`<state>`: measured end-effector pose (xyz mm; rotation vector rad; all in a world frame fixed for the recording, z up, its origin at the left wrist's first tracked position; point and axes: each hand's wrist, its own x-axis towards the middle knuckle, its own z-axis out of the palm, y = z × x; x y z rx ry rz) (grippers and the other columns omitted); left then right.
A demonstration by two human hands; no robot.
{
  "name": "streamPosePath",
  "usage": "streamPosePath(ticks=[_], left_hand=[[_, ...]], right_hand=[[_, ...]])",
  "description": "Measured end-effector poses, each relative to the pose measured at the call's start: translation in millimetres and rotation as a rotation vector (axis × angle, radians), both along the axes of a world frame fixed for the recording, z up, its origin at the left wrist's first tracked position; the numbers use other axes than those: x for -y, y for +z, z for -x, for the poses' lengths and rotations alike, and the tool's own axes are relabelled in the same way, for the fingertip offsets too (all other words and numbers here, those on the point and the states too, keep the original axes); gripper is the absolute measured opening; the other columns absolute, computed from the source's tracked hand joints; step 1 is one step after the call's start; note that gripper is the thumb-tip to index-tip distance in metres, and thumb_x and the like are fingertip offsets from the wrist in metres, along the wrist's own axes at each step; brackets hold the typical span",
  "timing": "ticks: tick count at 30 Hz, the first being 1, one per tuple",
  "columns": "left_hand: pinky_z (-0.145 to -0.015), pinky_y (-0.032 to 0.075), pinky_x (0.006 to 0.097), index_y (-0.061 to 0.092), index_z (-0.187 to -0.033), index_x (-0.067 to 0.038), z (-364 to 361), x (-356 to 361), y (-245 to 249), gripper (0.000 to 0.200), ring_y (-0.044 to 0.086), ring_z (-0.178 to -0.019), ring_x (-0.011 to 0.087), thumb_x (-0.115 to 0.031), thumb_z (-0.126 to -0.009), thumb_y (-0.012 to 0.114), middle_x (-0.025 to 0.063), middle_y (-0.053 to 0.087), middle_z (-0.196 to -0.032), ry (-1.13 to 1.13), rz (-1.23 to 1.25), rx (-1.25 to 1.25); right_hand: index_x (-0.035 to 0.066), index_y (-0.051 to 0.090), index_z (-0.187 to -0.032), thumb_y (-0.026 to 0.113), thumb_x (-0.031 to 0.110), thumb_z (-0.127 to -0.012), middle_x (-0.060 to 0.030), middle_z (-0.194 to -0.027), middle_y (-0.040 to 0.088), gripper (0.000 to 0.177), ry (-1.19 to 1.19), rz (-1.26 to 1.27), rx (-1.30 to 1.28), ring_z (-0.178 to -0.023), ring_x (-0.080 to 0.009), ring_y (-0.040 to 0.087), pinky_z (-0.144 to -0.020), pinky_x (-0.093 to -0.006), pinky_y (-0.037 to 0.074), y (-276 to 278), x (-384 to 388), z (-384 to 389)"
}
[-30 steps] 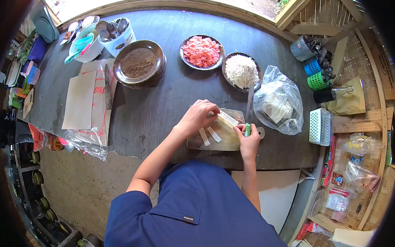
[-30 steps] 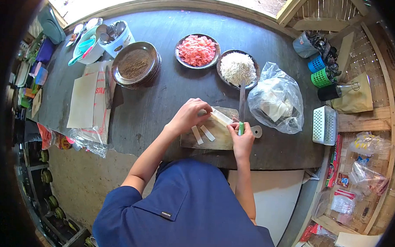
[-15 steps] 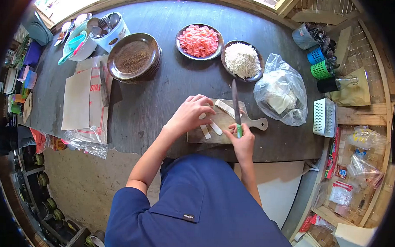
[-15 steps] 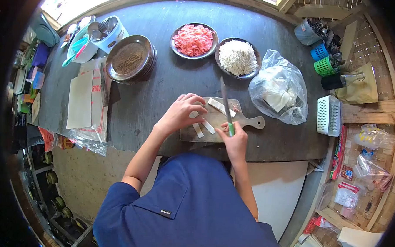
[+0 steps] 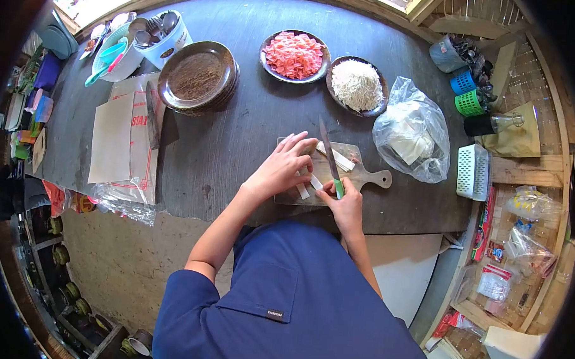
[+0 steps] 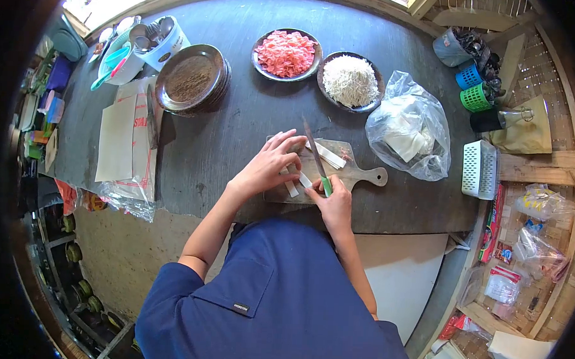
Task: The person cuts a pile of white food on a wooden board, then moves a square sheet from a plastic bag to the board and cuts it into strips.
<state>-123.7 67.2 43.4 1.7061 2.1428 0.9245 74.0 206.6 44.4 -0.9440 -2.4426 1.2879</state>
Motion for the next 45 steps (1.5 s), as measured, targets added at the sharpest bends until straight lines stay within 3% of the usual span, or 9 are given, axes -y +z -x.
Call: streamPosePath(ticks=[2, 4, 10, 15, 23, 25, 28, 36, 45], left_hand=[[-0.132, 0.026, 0.0555, 0.07, -0.1, -0.012, 0, 1, 0, 0.024, 0.033, -0.159, 0.0381, -0.028, -0.088, 0.084, 0.0112, 0.05, -0.16, -0.003, -0.006, 0.011], [-0.132, 0.027, 0.0561, 0.068, -0.1, -0.013, -1, 2, 0, 0.024, 0.034, -0.158, 0.0376, -0.027, -0.088, 0.084, 0.0106, 0.051, -0.159, -0.016, -0.011, 0.035], [-0.132, 0.029, 0.0544, 0.071, -0.11, -0.013, 5, 16, 6, 0.03, 0.038, -0.157, 0.0373, -0.028, -0.087, 0.085, 0.0098, 0.052, -0.16, 0.051, -0.055, 0.106], [-0.129, 0.032, 0.0526, 0.073, -0.113, -0.015, 24, 45, 6, 0.036, 0.039, -0.156, 0.0382, -0.028, -0.083, 0.089, 0.0098, 0.054, -0.159, 0.211, 0.008, 0.065], [-0.128, 0.033, 0.0528, 0.073, -0.106, -0.013, 12, 45, 0, 0.03, 0.039, -0.156, 0.0384, -0.024, -0.083, 0.089, 0.0085, 0.055, -0.159, 0.226, -0.024, 0.051], [-0.128, 0.033, 0.0531, 0.072, -0.106, -0.013, 9, 45, 0, 0.029, 0.039, -0.156, 0.0383, -0.023, -0.084, 0.088, 0.0086, 0.055, -0.159, 0.241, -0.036, 0.055], [-0.128, 0.033, 0.0537, 0.072, -0.105, -0.013, 6, 49, 2, 0.027, 0.039, -0.156, 0.0389, -0.021, -0.085, 0.088, 0.0097, 0.053, -0.16, 0.228, -0.034, 0.093], [-0.133, 0.025, 0.0563, 0.077, -0.119, -0.018, -1, 55, 4, 0.034, 0.033, -0.16, 0.0406, -0.024, -0.087, 0.085, 0.0146, 0.046, -0.166, 0.162, -0.019, 0.019], [-0.133, 0.022, 0.059, 0.072, -0.101, -0.015, -5, 53, 12, 0.021, 0.03, -0.161, 0.0399, -0.019, -0.086, 0.085, 0.0133, 0.045, -0.167, 0.099, -0.02, 0.097]], right_hand=[[0.002, 0.07, -0.094, 0.093, 0.012, -0.082, -0.0042, -0.08, 0.073, 0.028, -0.002, 0.004, 0.004, -0.073, -0.0123, 0.069, -0.07, -0.0322, 0.056, 4, 2, 2], [0.003, 0.067, -0.091, 0.093, 0.014, -0.08, -0.0086, -0.084, 0.07, 0.031, -0.041, 0.056, 0.021, -0.077, -0.0262, 0.071, -0.074, -0.0415, 0.055, 10, 4, 3], [0.005, 0.068, -0.092, 0.095, 0.018, -0.079, -0.0079, -0.086, 0.068, 0.033, -0.029, -0.094, -0.021, -0.079, -0.0253, 0.069, -0.075, -0.0407, 0.054, 13, 13, 6], [0.006, 0.067, -0.094, 0.094, 0.019, -0.081, -0.009, -0.086, 0.067, 0.033, 0.061, 0.009, 0.001, -0.08, -0.0275, 0.068, -0.076, -0.0421, 0.054, 19, 25, 9], [0.005, 0.068, -0.096, 0.092, 0.019, -0.082, -0.0107, -0.085, 0.068, 0.032, 0.175, -0.064, -0.019, -0.079, -0.0313, 0.069, -0.075, -0.0441, 0.055, 6, 30, 14], [0.002, 0.069, -0.093, 0.094, 0.012, -0.08, -0.008, -0.081, 0.07, 0.03, 0.155, -0.087, -0.035, -0.073, -0.0202, 0.07, -0.072, -0.0366, 0.057, 7, 31, 15], [0.006, 0.069, -0.096, 0.091, 0.016, -0.083, -0.0101, -0.085, 0.069, 0.028, 0.153, -0.007, 0.002, -0.078, -0.029, 0.07, -0.074, -0.043, 0.055, 8, 30, 11], [0.006, 0.07, -0.096, 0.091, 0.014, -0.081, -0.0084, -0.084, 0.069, 0.027, 0.145, 0.041, -0.013, -0.078, -0.0267, 0.07, -0.075, -0.0415, 0.055, 4, 27, 4], [0.007, 0.073, -0.097, 0.091, 0.014, -0.081, -0.0073, -0.083, 0.068, 0.025, 0.115, 0.018, -0.002, -0.078, -0.0263, 0.07, -0.076, -0.042, 0.055, 14, 27, 3]])
